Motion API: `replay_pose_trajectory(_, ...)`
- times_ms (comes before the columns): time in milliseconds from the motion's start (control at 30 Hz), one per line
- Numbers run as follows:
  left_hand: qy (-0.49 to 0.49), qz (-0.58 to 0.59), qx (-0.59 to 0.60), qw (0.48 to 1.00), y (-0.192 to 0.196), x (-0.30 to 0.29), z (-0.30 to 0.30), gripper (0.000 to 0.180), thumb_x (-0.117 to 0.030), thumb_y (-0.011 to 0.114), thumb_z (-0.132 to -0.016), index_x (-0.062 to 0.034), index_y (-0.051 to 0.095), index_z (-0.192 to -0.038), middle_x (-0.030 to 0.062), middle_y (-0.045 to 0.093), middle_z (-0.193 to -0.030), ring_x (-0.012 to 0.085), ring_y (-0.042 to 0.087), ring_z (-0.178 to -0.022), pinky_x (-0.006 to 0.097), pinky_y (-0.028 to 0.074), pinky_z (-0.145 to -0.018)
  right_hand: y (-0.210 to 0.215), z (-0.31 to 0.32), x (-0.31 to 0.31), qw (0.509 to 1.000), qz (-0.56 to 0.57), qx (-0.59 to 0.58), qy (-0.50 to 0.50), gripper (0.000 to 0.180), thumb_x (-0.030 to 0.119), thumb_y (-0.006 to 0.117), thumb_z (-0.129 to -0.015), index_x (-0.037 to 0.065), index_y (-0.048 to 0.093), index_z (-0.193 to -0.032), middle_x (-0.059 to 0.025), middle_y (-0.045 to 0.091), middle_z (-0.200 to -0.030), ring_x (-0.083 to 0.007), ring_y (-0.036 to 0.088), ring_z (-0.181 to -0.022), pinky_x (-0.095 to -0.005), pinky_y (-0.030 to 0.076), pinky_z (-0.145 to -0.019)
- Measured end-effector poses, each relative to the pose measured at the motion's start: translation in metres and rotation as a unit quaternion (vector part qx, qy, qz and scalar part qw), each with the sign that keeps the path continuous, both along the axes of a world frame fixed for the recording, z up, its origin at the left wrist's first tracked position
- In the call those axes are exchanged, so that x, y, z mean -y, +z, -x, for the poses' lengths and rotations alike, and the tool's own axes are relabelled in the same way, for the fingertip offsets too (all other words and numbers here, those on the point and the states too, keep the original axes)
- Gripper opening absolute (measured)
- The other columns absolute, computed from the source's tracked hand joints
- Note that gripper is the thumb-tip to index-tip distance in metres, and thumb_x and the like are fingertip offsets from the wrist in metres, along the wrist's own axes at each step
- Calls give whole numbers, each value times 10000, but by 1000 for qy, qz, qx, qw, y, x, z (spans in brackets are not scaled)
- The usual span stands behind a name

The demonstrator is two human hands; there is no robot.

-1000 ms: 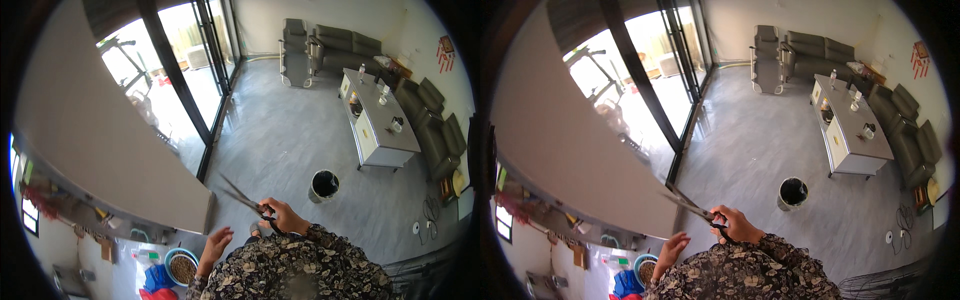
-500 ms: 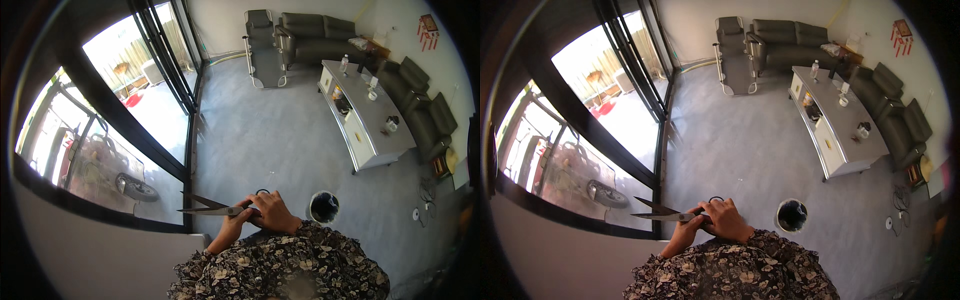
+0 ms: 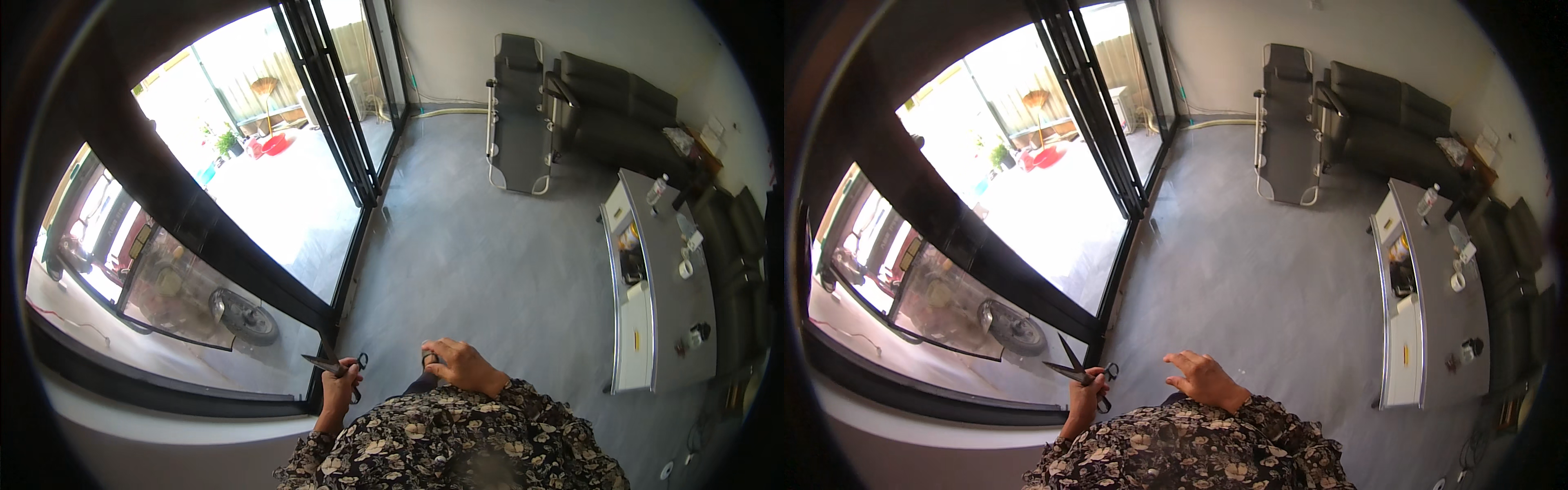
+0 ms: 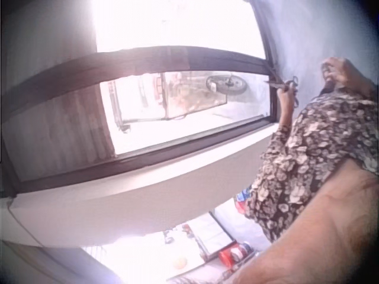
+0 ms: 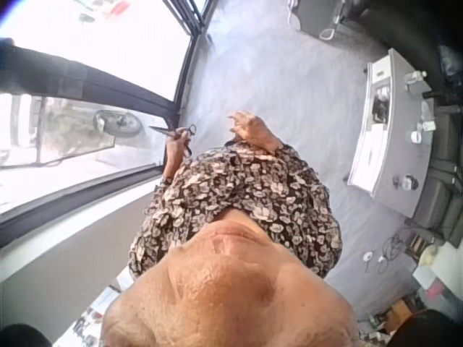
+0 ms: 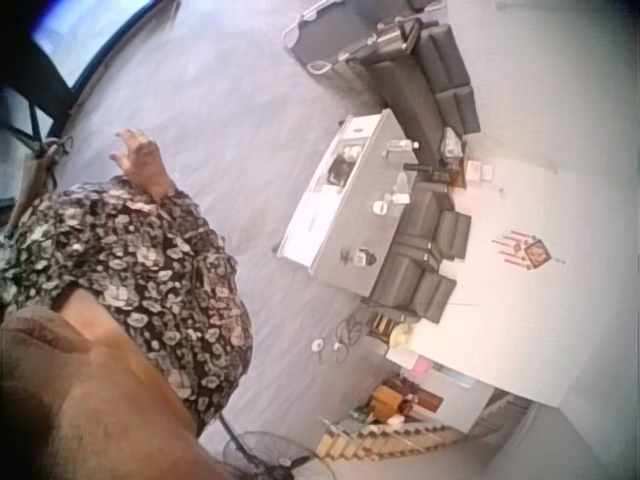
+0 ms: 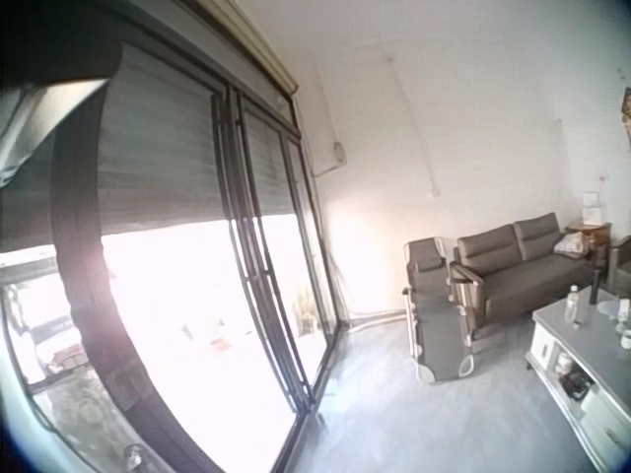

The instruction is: The person secures a transparent plastic cover onto the frame of a red three-wheeled vehicle. They retrieve a pair of scissors from inside a room and use them to cut a white cord. The person then ties the cord around the canopy frame and fastens a black strap to hold the cover in place.

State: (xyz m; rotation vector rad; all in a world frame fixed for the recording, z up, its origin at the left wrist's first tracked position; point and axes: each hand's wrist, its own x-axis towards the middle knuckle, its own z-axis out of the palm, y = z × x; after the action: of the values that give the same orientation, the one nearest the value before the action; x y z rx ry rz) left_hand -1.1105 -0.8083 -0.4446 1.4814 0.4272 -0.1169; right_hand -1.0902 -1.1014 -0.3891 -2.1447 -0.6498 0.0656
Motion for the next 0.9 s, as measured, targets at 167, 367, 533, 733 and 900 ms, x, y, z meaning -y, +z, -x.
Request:
replay_pose_trajectory(167, -23, 25, -34, 999, -6, 28, -144, 167, -104, 627, -861, 26, 633, -966, 52, 607, -659, 95, 545, -547, 224, 394, -494, -1, -136, 37, 998, 0, -54, -27, 379, 223, 647, -860, 36, 542, -1172, -177, 612, -1057, -323, 634, -912, -402, 501, -801)
replay_pose_trajectory(367, -113, 38, -17, 993, 18, 90, -347, 191, -124, 629, -876, 36, 630, -980, 42, 592, -642, 93, 540, -550, 227, 412, -505, 28, -285, 109, 985, 1, -86, -149, 336, 193, 664, -858, 32, 565, -1136, -153, 624, -1056, -258, 623, -967, -363, 520, -776)
replay_pose_trajectory(533, -154, 44, 47, 986, 20, 131, -476, 159, -100, 630, -879, 34, 645, -963, 8, 561, -639, 82, 520, -552, 232, 421, -513, -20, -383, 168, 949, -118, -162, -241, 272, 131, 660, -860, 8, 584, -1091, -97, 656, -911, -163, 631, -846, -300, 522, -715)
replay_pose_trajectory(733, -99, -150, 48, 983, -12, 155, -585, 165, -131, 690, -829, 23, 684, -889, 4, 602, -655, 75, 558, -583, 243, 462, -546, -55, -540, 231, 956, -75, -203, -199, 297, 178, 611, -907, -19, 564, -1124, -57, 647, -882, -119, 607, -815, -293, 504, -729)
replay_pose_trajectory(900, -2, -155, 29, 988, -3, 167, -641, 210, -180, 695, -808, 13, 684, -890, 39, 623, -622, 95, 593, -580, 265, 471, -551, -29, -721, 245, 967, -107, -199, -120, 292, 177, 644, -867, 0, 581, -1092, -86, 669, -864, -160, 643, -807, -294, 509, -721)
